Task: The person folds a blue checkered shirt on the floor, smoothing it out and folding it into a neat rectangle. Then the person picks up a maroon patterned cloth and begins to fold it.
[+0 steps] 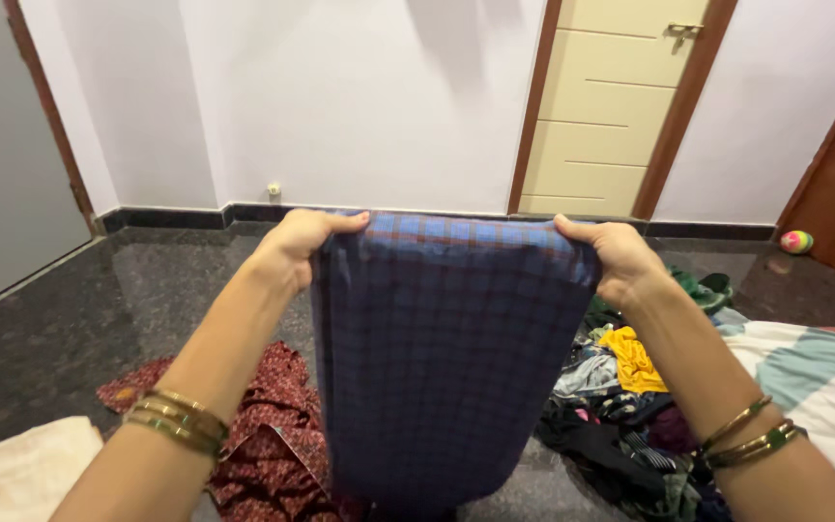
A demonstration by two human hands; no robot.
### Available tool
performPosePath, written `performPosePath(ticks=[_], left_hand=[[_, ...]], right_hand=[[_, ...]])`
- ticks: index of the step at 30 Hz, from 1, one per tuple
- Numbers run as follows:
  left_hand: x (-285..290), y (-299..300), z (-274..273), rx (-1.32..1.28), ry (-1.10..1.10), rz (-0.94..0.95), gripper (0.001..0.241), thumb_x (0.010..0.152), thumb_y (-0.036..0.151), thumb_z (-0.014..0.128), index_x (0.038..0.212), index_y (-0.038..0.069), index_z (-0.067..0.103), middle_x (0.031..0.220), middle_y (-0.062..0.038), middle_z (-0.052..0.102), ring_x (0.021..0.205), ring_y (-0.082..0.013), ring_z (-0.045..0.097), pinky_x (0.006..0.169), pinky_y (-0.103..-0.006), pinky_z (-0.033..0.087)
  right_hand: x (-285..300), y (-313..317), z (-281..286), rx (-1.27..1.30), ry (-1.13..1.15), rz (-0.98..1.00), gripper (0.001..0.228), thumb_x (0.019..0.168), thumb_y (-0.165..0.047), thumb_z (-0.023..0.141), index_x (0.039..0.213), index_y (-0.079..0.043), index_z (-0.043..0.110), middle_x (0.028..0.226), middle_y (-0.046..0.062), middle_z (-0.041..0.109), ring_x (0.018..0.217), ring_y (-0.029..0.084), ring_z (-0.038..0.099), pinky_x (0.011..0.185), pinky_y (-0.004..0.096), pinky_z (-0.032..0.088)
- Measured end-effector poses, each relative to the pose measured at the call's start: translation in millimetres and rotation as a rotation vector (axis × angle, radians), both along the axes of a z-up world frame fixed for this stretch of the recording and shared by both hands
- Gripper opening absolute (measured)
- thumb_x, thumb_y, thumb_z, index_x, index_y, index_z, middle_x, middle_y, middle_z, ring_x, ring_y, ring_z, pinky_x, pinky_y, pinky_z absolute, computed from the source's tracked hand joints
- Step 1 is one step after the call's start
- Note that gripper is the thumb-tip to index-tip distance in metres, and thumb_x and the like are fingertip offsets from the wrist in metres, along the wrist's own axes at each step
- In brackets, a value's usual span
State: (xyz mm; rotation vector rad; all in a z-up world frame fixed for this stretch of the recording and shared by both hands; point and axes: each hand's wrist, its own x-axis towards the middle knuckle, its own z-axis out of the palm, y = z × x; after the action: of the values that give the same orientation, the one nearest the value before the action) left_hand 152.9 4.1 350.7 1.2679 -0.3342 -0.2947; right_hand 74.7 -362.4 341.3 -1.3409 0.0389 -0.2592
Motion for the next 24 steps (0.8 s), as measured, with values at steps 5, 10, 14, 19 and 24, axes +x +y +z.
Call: performPosePath(ticks=[5, 10, 14, 19, 24], left_hand=[[-5, 16, 10, -0.124, -0.397, -0.120, 0.039, 0.075, 0.000, 0.076, 0.113, 0.000, 0.068, 0.102, -0.011, 0.076, 0.096, -0.0198, 0.076, 0.091, -0.0361, 0.063], [-12, 1, 19, -0.033, -0.230, 0.012, 0.026, 0.087, 0.014, 0.071, 0.109, 0.000, 0.072, 0.100, -0.011, 0.078, 0.090, -0.0198, 0.076, 0.084, -0.0399, 0.062], [-10, -1, 29, -0.088, -0.274, 0.061, 0.021, 0.090, 0.012, 0.074, 0.102, -0.005, 0.074, 0.095, -0.015, 0.078, 0.085, -0.0209, 0.075, 0.082, -0.0384, 0.062], [49, 1, 14, -0.109, -0.343, 0.157, 0.016, 0.084, 0.004, 0.076, 0.097, -0.005, 0.075, 0.090, -0.017, 0.080, 0.074, -0.0204, 0.078, 0.071, -0.0368, 0.065], [156, -45, -64, -0.134, 0.130, 0.207, 0.013, 0.082, -0.002, 0.078, 0.094, -0.007, 0.075, 0.090, -0.017, 0.078, 0.073, -0.0235, 0.074, 0.069, -0.0403, 0.063]], right_hand=[[-13, 4, 17, -0.053, -0.563, 0.136, 0.026, 0.089, -0.010, 0.065, 0.112, 0.002, 0.067, 0.108, 0.011, 0.076, 0.096, 0.017, 0.075, 0.090, 0.034, 0.061], [-19, 26, 21, -0.087, -0.317, -0.059, 0.025, 0.099, -0.015, 0.065, 0.110, 0.007, 0.070, 0.105, 0.013, 0.076, 0.089, 0.019, 0.073, 0.082, 0.035, 0.059], [-23, 24, 33, 0.024, -0.299, -0.174, 0.020, 0.099, -0.014, 0.066, 0.104, 0.006, 0.068, 0.095, 0.014, 0.075, 0.079, 0.021, 0.073, 0.075, 0.036, 0.061], [9, -2, 27, -0.034, -0.506, -0.316, 0.015, 0.096, -0.008, 0.071, 0.102, 0.006, 0.071, 0.090, 0.011, 0.076, 0.074, 0.016, 0.071, 0.073, 0.033, 0.060], [122, -10, -42, 0.122, -0.121, -0.321, 0.023, 0.086, -0.005, 0.078, 0.105, 0.006, 0.071, 0.096, 0.011, 0.075, 0.078, 0.018, 0.071, 0.075, 0.036, 0.060]])
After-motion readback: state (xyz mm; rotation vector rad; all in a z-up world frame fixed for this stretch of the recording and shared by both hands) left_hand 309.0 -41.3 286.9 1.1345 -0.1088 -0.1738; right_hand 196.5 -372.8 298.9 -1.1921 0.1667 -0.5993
